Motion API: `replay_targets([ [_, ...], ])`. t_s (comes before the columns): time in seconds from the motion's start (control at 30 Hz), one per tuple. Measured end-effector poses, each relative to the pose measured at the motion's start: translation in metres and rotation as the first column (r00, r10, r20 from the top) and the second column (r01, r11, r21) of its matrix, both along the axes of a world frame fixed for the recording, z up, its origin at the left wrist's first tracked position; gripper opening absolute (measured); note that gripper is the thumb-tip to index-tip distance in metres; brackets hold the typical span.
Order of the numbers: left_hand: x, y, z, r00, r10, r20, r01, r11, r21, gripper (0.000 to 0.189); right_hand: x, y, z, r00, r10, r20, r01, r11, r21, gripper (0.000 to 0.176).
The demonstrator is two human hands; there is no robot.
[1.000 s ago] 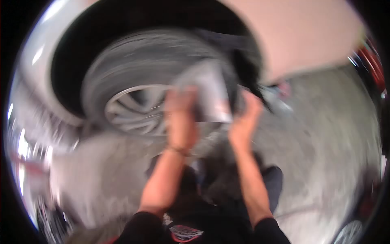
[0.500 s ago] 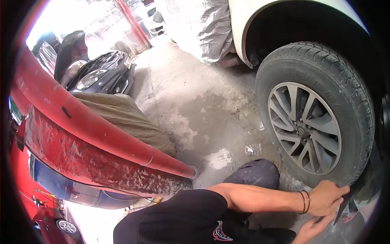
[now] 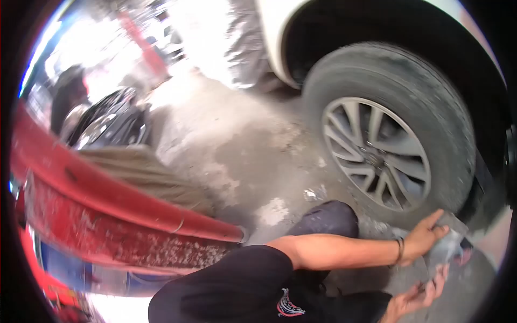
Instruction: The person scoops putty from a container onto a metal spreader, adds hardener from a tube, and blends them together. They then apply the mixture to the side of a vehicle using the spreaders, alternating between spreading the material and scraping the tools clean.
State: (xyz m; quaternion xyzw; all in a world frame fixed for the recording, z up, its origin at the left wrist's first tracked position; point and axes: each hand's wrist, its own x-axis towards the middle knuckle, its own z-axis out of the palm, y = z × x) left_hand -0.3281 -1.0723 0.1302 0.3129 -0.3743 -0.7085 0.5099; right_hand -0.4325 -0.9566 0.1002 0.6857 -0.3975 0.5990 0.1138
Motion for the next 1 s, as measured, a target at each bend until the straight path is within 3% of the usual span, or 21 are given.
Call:
replay_targets([
  [0.03,0.0,0.006,0.003,0.996,-0.091,-0.025,0.093,0.993,0.075,0.077,-0.005,0.0,-0.008,0.999,-0.046,0.009,0.045,0.999,0.03,0.03],
  [0.07,0.001,0.011,0.008,0.998,-0.053,0.028,0.051,0.996,0.068,0.069,-0.01,-0.001,-0.015,0.996,-0.091,0.015,0.09,0.994,0.062,0.023],
  [0.1,0.003,0.012,0.011,0.996,-0.037,0.076,0.032,0.997,0.067,0.062,-0.022,-0.004,-0.021,0.984,-0.168,-0.067,0.174,0.979,0.103,0.03],
  [0.17,0.019,0.002,0.008,0.957,-0.276,-0.089,0.272,0.961,-0.05,0.028,-0.035,-0.009,-0.034,0.972,-0.234,0.009,0.229,0.96,0.159,0.047],
  [0.2,0.018,0.004,0.02,0.966,-0.243,-0.093,0.245,0.97,0.01,0.03,-0.052,0.001,-0.045,0.961,-0.276,0.017,0.264,0.933,0.246,0.05],
  [0.23,0.022,-0.001,0.032,0.947,-0.316,-0.057,0.316,0.949,-0.003,0.037,-0.07,0.017,-0.041,0.947,-0.302,-0.107,0.32,0.884,0.339,0.055],
  [0.3,0.02,-0.012,0.053,0.907,-0.421,-0.003,0.421,0.907,0.026,0.041,-0.082,0.044,-0.038,0.943,-0.314,-0.108,0.332,0.874,0.355,0.051],
  [0.4,0.011,-0.024,0.048,0.875,-0.476,0.089,0.479,0.878,-0.02,0.033,-0.074,0.075,-0.006,0.888,-0.405,-0.217,0.455,0.843,0.287,0.044],
  [0.5,-0.007,-0.037,0.042,0.81,-0.544,0.218,0.569,0.819,-0.073,0.033,-0.072,0.087,0.03,0.83,-0.347,-0.437,0.475,0.849,0.229,0.04],
  [0.6,-0.017,-0.031,0.032,0.695,-0.583,0.42,0.684,0.716,-0.138,0.031,-0.066,0.083,0.042,0.805,-0.295,-0.515,0.445,0.874,0.196,0.04],
  [0.7,-0.02,-0.018,0.044,0.749,-0.294,0.594,0.634,0.579,-0.513,0.029,-0.07,0.07,0.022,0.791,-0.259,-0.555,0.45,0.86,0.239,0.045],
  [0.73,-0.015,-0.025,0.043,0.813,-0.168,0.557,0.529,0.612,-0.588,0.031,-0.078,0.066,0.011,0.786,-0.305,-0.538,0.49,0.837,0.242,0.047],
  [0.77,-0.009,-0.024,0.053,0.924,-0.252,0.287,0.348,0.867,-0.358,0.038,-0.09,0.063,0.0,0.782,-0.345,-0.52,0.525,0.813,0.251,0.049],
  [0.8,-0.001,-0.031,0.065,0.964,-0.18,0.198,0.239,0.912,-0.333,0.046,-0.103,0.058,-0.011,0.777,-0.379,-0.502,0.555,0.789,0.263,0.052],
  [0.83,0.011,-0.037,0.073,0.979,-0.118,0.165,0.171,0.916,-0.362,0.049,-0.117,0.048,-0.018,0.852,-0.44,-0.283,0.511,0.816,0.271,0.052],
  [0.87,0.017,-0.036,0.078,0.983,0.048,0.177,0.02,0.931,-0.365,0.047,-0.132,0.036,-0.017,0.882,-0.47,-0.047,0.464,0.845,0.264,0.052],
  [0.9,0.024,-0.038,0.079,0.989,0.054,0.139,0.002,0.928,-0.372,0.045,-0.144,0.023,-0.017,0.858,-0.474,0.196,0.419,0.868,0.264,0.051],
  [0.97,0.037,-0.043,0.075,0.991,0.079,0.11,-0.035,0.933,-0.357,0.044,-0.163,-0.01,0.009,0.675,-0.346,0.652,0.269,0.938,0.22,0.049],
  [1.0,0.046,-0.038,0.078,0.996,0.033,0.088,0.002,0.929,-0.371,0.041,-0.174,-0.031,0.023,0.507,-0.22,0.834,0.169,0.974,0.154,0.048],
])
